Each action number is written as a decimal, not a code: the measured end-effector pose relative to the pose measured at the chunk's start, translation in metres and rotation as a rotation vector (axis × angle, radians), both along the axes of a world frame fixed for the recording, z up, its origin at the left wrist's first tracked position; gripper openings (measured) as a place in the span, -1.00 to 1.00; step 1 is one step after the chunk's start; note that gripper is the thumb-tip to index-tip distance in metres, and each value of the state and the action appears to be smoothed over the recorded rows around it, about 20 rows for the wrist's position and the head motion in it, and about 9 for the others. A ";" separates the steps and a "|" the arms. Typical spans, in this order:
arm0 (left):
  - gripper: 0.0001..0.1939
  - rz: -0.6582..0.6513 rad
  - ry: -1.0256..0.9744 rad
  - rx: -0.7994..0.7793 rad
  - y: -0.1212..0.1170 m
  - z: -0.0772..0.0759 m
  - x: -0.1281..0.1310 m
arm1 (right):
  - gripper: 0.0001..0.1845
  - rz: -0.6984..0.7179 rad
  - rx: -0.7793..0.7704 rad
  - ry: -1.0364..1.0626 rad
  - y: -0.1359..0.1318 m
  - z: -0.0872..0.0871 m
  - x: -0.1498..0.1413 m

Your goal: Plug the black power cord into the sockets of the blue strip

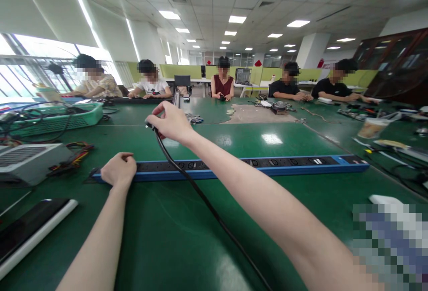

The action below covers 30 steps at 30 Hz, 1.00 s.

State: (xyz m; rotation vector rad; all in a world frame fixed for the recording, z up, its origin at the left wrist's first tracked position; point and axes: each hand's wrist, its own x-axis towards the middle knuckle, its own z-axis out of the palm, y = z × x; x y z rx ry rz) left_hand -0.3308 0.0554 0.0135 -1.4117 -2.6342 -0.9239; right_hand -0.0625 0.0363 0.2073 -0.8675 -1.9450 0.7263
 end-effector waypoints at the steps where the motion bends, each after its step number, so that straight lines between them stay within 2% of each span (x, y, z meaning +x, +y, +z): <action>1: -0.60 0.060 0.006 0.037 0.000 -0.002 0.001 | -0.67 -0.038 0.005 -0.037 0.010 -0.009 -0.008; 3: -0.65 0.140 0.030 0.095 0.001 -0.004 0.005 | -0.68 -0.109 0.005 -0.073 0.026 -0.024 -0.024; 6: -0.66 0.151 0.034 0.110 0.003 -0.006 0.008 | -0.68 -0.167 -0.019 -0.111 0.039 -0.044 -0.046; 13: -0.65 0.168 0.041 0.122 0.004 -0.007 0.009 | -0.69 -0.127 -0.159 -0.377 0.034 -0.103 -0.077; 16: -0.65 0.166 0.040 0.129 0.004 -0.007 0.009 | -0.68 -0.105 -0.206 -0.436 0.033 -0.121 -0.087; 19: -0.65 0.164 0.039 0.130 0.004 -0.007 0.009 | -0.68 -0.107 -0.243 -0.460 0.034 -0.128 -0.093; 25: -0.64 0.160 0.036 0.129 0.003 -0.008 0.010 | -0.72 -0.044 -0.274 -0.460 0.036 -0.127 -0.093; 30: -0.63 0.153 0.035 0.118 0.004 -0.007 0.009 | -0.68 -0.103 -0.244 -0.464 0.033 -0.125 -0.096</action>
